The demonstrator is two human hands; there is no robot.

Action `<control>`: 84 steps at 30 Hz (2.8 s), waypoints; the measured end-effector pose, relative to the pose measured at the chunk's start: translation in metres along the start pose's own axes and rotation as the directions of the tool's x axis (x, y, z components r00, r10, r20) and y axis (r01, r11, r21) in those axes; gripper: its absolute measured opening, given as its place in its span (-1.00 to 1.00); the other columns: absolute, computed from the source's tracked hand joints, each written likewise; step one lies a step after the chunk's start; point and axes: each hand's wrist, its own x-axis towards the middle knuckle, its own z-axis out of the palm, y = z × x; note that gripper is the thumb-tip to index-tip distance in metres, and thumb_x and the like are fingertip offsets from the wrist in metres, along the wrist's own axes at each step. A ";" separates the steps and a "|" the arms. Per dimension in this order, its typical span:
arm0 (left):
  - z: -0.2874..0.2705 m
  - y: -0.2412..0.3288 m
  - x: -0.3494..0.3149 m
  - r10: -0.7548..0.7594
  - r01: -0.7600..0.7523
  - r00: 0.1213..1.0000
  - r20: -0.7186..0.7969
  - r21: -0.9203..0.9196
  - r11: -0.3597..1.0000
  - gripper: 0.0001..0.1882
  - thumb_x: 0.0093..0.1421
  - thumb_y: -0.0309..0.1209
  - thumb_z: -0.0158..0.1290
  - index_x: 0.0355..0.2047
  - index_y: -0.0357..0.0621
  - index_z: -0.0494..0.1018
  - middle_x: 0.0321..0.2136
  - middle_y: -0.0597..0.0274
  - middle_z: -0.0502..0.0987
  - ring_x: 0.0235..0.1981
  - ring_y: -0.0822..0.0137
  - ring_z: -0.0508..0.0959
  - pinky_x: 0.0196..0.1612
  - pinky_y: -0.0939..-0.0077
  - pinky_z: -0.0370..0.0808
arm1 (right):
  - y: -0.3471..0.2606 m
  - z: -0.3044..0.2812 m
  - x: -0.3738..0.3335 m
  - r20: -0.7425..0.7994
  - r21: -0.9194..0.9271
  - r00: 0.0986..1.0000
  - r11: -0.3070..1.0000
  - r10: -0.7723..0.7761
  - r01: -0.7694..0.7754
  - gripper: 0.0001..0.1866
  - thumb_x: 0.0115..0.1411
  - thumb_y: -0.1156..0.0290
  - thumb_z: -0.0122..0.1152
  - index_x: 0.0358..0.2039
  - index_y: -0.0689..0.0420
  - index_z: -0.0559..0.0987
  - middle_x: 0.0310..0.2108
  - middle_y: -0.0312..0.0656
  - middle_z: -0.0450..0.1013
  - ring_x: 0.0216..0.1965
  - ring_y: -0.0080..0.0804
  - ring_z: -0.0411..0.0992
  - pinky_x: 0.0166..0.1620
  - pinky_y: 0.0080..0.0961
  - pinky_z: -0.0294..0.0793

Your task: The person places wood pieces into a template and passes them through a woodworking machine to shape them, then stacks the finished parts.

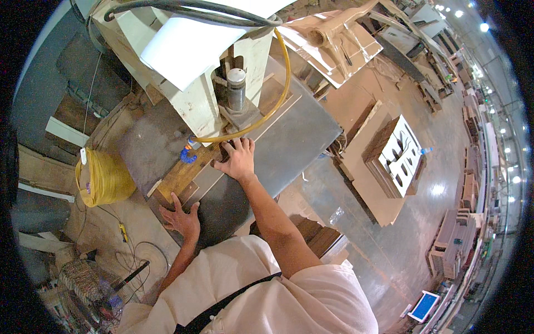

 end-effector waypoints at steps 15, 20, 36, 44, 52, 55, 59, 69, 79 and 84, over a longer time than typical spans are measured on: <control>0.004 0.016 0.002 -0.016 0.016 0.999 0.038 -0.001 1.000 0.00 0.03 0.24 0.21 0.43 0.43 0.04 0.36 -0.47 -0.15 0.40 -0.37 -0.11 0.15 -0.70 -0.06 | 0.014 -0.002 0.006 -0.020 -0.015 1.000 1.000 -0.004 0.004 -0.26 -0.29 -0.10 0.47 -0.05 -0.01 0.66 -0.06 -0.11 0.49 0.10 0.05 0.28 0.33 0.12 -0.02; 0.010 0.014 0.004 -0.006 0.006 0.999 0.039 -0.003 1.000 0.01 0.04 0.37 0.12 0.44 0.46 0.01 0.37 -0.48 -0.15 0.40 -0.40 -0.11 0.16 -0.69 -0.08 | 0.022 0.005 0.007 0.011 0.006 1.000 1.000 0.012 -0.012 -0.26 -0.26 -0.15 0.43 -0.05 -0.01 0.66 -0.02 -0.05 0.49 0.14 0.08 0.26 0.34 0.13 -0.04; 0.008 0.033 0.005 0.016 -0.017 1.000 -0.019 -0.027 0.999 0.02 -0.01 0.11 0.31 0.42 0.40 0.06 0.37 -0.43 -0.16 0.40 -0.35 -0.10 0.13 -0.70 -0.03 | 0.032 -0.001 0.015 0.036 0.050 0.997 0.997 0.061 -0.063 -0.18 -0.25 -0.22 0.42 0.06 -0.10 0.61 0.12 -0.09 0.44 0.25 0.04 0.20 0.34 0.17 -0.08; 0.007 0.040 0.005 0.030 -0.031 0.999 -0.025 -0.054 0.998 0.02 -0.02 0.09 0.33 0.41 0.40 0.06 0.37 -0.38 -0.16 0.40 -0.32 -0.08 0.14 -0.70 -0.04 | 0.038 -0.002 0.016 0.040 0.046 0.996 0.996 0.075 -0.077 -0.22 -0.24 -0.19 0.44 0.05 -0.15 0.60 0.13 -0.13 0.44 0.26 0.00 0.21 0.34 0.17 -0.08; 0.012 0.043 0.007 0.036 -0.039 0.998 -0.052 -0.058 0.998 0.02 -0.01 0.16 0.29 0.42 0.42 0.06 0.36 -0.38 -0.15 0.39 -0.33 -0.08 0.13 -0.72 -0.04 | 0.042 -0.003 0.020 0.009 0.073 0.999 0.996 0.046 -0.047 -0.25 -0.24 -0.15 0.44 0.02 -0.14 0.61 0.11 -0.11 0.46 0.21 0.03 0.28 0.31 0.18 -0.03; 0.015 0.043 0.008 0.037 -0.039 0.998 -0.051 -0.040 0.998 0.02 -0.01 0.18 0.27 0.42 0.41 0.06 0.36 -0.38 -0.17 0.39 -0.34 -0.08 0.12 -0.73 -0.04 | 0.038 -0.007 0.021 -0.007 0.092 0.999 0.995 0.050 -0.050 -0.25 -0.23 -0.14 0.43 0.03 -0.12 0.61 0.10 -0.09 0.46 0.20 0.02 0.29 0.30 0.18 -0.03; 0.015 0.047 0.008 0.019 -0.020 1.000 -0.021 -0.032 0.999 0.01 0.00 0.21 0.25 0.42 0.39 0.06 0.37 -0.37 -0.18 0.39 -0.34 -0.09 0.13 -0.72 -0.05 | 0.041 -0.007 0.023 0.033 0.074 0.996 0.993 0.086 -0.088 -0.21 -0.24 -0.15 0.44 0.05 -0.07 0.59 0.10 -0.07 0.46 0.21 0.03 0.28 0.30 0.20 -0.04; 0.015 0.052 0.009 0.027 -0.028 1.000 -0.010 -0.055 0.998 0.00 0.01 0.26 0.20 0.41 0.37 0.08 0.36 -0.36 -0.17 0.40 -0.33 -0.10 0.12 -0.75 -0.08 | 0.053 0.000 0.023 -0.001 0.106 0.998 0.992 0.070 -0.069 -0.14 -0.27 -0.10 0.48 0.09 -0.02 0.54 0.13 -0.10 0.44 0.23 0.00 0.27 0.31 0.20 -0.04; 0.020 0.059 0.012 0.043 -0.045 0.999 -0.028 -0.065 0.997 0.04 -0.04 0.14 0.32 0.41 0.40 0.07 0.36 -0.36 -0.15 0.40 -0.31 -0.10 0.11 -0.76 -0.04 | 0.068 0.004 0.026 0.065 0.152 0.996 0.986 0.061 -0.070 -0.12 -0.28 -0.01 0.53 0.12 0.00 0.51 0.16 -0.03 0.40 0.24 0.03 0.24 0.29 0.18 -0.01; 0.014 0.062 0.012 0.031 -0.033 0.999 -0.020 -0.094 0.995 -0.02 -0.04 0.06 0.35 0.38 0.40 0.15 0.34 -0.33 -0.13 0.40 -0.29 -0.12 0.15 -0.73 -0.06 | 0.076 0.010 0.024 0.103 0.015 0.991 0.996 0.084 -0.086 -0.22 -0.26 -0.14 0.53 -0.01 -0.02 0.60 0.04 -0.04 0.50 0.20 0.12 0.28 0.28 0.17 0.02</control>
